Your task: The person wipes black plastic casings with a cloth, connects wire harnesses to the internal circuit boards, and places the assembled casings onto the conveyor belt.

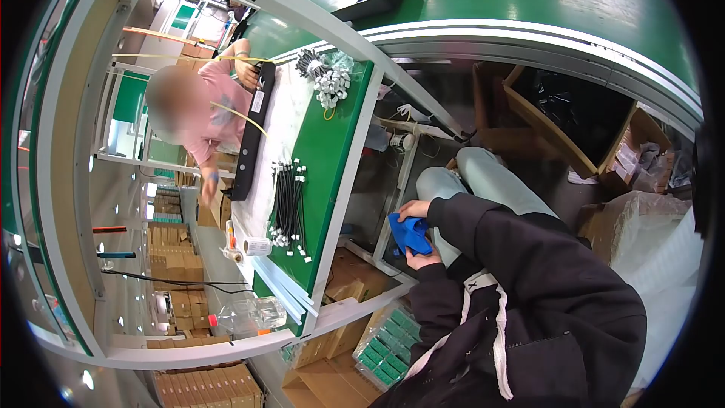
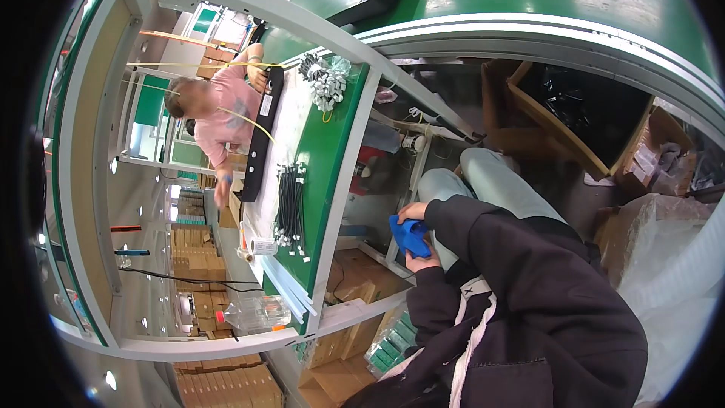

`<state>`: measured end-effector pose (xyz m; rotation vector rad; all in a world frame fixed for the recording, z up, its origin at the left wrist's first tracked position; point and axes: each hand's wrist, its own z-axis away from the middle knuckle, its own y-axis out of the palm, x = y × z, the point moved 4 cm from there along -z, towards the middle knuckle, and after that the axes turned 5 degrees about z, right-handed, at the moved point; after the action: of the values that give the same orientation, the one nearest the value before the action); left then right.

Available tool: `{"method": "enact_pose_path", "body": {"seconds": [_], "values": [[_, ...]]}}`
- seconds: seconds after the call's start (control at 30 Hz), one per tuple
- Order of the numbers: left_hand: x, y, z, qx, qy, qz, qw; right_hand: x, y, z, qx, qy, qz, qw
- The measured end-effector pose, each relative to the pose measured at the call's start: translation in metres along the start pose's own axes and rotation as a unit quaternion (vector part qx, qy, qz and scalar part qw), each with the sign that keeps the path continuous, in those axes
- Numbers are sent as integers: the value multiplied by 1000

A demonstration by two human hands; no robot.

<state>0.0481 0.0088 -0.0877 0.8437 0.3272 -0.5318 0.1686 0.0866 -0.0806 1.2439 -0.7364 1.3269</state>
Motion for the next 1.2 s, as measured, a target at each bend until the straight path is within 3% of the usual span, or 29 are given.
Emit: {"method": "enact_pose_path", "body": {"seconds": [0.8, 0.9, 0.97, 1.0, 1.07, 1.13, 1.17, 1.2], "values": [[0, -2, -1, 2, 13, -14, 1000, -5, 0, -5, 7, -15, 5, 1000], [-1, -3, -3, -4, 17, -6, 1000, -1, -4, -3, -83, -13, 126, 988], [-2, -13, -14, 21, 11, 13, 1000, 36, -16, 12, -132, -42, 301, 943], [-2, -14, -13, 16, 12, 22, 1000, 82, -26, 42, -99, -30, 299, 949], [-2, -18, -15, -1, 7, 44, 999, 164, -45, 84, -202, -266, 328, 884], [-1, -19, -18, 8, 13, 57, 998, 268, -39, 195, -211, -440, 37, 872], [-1, -16, -13, 7, 31, 46, 998, 304, -28, 255, -232, -511, -73, 824], [0, -13, -10, 6, 30, 44, 999, 319, -28, 297, -278, -632, -50, 721]]}}
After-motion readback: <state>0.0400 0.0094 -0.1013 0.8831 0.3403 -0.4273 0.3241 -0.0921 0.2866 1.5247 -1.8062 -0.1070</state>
